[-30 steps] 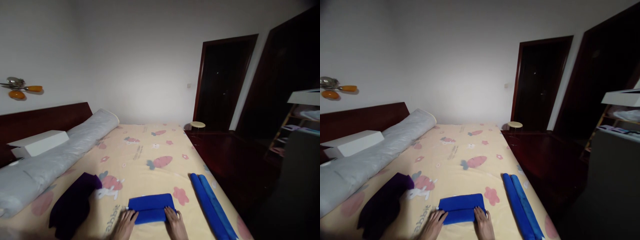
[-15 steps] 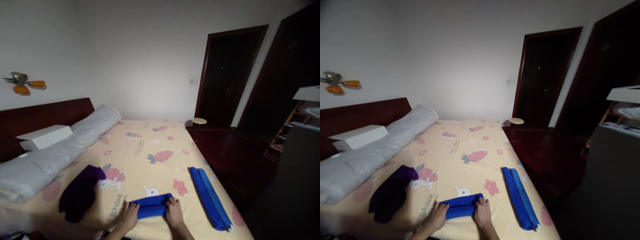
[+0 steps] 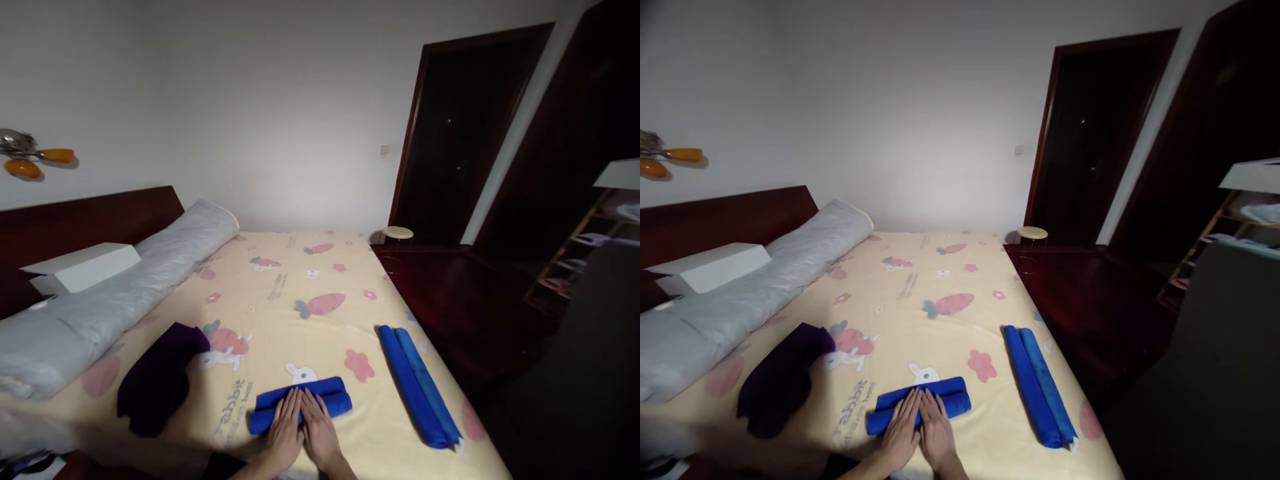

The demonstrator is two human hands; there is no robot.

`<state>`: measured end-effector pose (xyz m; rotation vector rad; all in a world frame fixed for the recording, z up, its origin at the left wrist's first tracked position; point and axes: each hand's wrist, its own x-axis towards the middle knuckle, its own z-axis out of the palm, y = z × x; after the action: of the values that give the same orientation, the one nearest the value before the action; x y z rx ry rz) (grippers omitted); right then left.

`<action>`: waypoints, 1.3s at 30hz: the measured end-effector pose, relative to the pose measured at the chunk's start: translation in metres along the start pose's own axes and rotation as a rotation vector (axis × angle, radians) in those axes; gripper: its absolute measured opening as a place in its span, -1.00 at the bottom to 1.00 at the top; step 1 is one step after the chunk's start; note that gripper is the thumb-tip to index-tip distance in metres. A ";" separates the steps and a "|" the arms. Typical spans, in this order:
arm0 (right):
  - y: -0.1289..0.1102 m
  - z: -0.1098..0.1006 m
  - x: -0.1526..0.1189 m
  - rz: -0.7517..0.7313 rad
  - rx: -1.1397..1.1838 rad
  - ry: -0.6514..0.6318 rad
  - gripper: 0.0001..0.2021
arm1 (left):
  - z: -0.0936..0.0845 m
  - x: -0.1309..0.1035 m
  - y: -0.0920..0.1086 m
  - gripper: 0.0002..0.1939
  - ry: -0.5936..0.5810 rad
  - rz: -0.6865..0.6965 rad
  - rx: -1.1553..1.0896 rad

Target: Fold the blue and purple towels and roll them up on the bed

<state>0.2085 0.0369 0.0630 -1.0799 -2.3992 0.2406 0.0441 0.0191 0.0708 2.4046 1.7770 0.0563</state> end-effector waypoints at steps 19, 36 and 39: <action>0.076 -0.023 -0.042 0.040 -0.149 0.135 -0.46 | -0.019 -0.033 -0.079 -0.16 0.065 0.027 0.145; 0.068 -0.036 0.036 0.445 -0.126 0.038 -0.49 | -0.046 0.019 -0.066 -0.53 0.026 -0.300 0.091; 0.081 -0.021 0.034 0.391 -0.152 0.081 -0.44 | -0.036 0.024 -0.067 -0.50 0.070 -0.289 0.130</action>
<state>0.2529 0.1156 0.0648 -1.5961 -2.1450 0.1430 -0.0160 0.0649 0.0953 2.2250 2.2053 -0.0088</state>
